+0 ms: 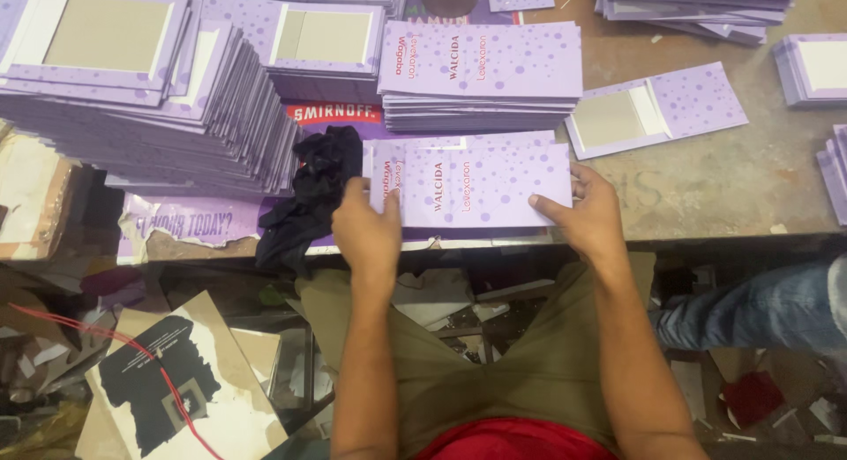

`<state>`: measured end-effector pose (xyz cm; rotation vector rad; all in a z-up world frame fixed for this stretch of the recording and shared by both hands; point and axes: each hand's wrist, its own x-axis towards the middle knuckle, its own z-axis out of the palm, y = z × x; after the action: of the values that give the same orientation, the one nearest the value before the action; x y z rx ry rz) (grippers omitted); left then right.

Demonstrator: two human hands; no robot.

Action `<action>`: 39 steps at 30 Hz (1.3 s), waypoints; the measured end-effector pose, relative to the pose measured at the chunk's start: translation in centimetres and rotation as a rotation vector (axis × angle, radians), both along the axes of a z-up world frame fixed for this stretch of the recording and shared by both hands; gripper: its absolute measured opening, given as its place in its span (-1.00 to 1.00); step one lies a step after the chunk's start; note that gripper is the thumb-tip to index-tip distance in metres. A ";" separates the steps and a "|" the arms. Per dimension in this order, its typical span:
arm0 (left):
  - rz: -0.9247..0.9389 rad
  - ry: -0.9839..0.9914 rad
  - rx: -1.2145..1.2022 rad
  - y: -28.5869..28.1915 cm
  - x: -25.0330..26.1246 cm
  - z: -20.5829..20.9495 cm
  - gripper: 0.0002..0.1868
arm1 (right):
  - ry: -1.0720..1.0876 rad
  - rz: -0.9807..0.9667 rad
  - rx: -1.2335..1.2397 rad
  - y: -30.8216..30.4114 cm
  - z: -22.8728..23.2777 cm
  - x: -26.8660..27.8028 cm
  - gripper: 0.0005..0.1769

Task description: The person repeatedly folds small purple printed cards in half and stacks them on the table. They handle each card one at a time, aligning edges and pressing the fold before placing it on a growing pile.

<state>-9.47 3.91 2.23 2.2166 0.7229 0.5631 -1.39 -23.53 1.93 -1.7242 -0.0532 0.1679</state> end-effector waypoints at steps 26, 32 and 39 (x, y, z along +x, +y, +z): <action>-0.253 -0.160 0.077 -10.3 0.2 2.8 -0.31 | 0.040 -0.024 -0.158 0.7 0.7 -0.4 -0.33; -0.387 -0.200 0.265 -12.1 0.6 1.6 -0.32 | 0.019 -0.037 -0.206 0.9 1.0 -0.4 -0.34; -0.230 -0.322 0.212 -8.4 0.6 1.5 -0.38 | -0.105 -0.023 -0.166 0.8 0.4 -0.6 -0.34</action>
<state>-8.90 -4.44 3.72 2.2845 0.2474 0.8851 -2.04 -22.78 2.33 -1.8981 -0.0996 0.0661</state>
